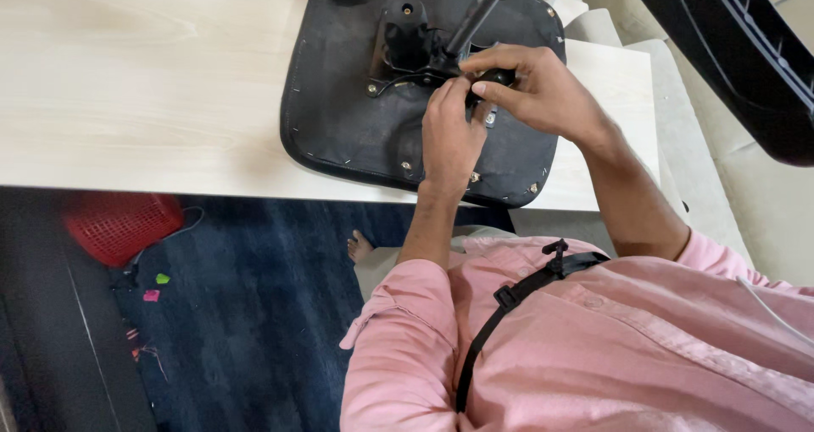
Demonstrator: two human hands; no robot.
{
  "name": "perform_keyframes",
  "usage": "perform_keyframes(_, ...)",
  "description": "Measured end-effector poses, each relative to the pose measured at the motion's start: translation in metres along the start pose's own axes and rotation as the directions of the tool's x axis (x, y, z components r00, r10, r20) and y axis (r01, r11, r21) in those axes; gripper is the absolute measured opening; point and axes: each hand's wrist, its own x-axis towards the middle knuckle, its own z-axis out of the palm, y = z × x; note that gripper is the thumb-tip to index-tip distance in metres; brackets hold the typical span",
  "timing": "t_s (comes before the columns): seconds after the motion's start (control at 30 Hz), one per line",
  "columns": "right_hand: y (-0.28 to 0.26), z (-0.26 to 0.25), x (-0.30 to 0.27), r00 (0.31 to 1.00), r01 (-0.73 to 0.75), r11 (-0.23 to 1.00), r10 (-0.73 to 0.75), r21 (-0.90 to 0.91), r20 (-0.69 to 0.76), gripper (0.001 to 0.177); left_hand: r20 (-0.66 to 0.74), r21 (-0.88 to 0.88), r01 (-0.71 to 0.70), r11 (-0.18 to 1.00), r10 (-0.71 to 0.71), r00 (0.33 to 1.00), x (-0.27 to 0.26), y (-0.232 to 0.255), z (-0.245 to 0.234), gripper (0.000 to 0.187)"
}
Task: The person uses both hands to tighten a knob on the underside of an overturned office chair. The chair is placed on a light-colored wooden table. The person rotates the knob repeatedly to secure the chair's central mechanism.
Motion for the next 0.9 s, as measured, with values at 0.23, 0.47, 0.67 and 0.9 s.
perform_keyframes(0.23,-0.001,-0.005,0.0,0.998,-0.049,0.998,0.047,-0.046,-0.043,0.036,0.03,-0.03,0.026,0.999,-0.025,0.999,0.005,-0.01,0.001,0.036)
perform_keyframes(0.47,0.006,-0.015,0.012,0.994,0.1,0.995,-0.099,-0.011,0.04,0.04,0.105,0.073,0.021,0.997,-0.029,0.994,0.015,-0.027,0.009,0.032)
perform_keyframes(0.67,0.02,-0.024,0.015,0.998,0.045,0.986,-0.05,-0.159,-0.031,0.031,0.05,0.008,-0.051,0.999,0.05,0.998,0.016,-0.018,0.012,0.047)
perform_keyframes(0.9,0.022,-0.025,0.014,0.992,0.116,0.99,-0.119,0.078,0.033,0.029,0.077,-0.055,0.114,0.992,-0.109,0.991,0.018,-0.009,0.01,0.038)
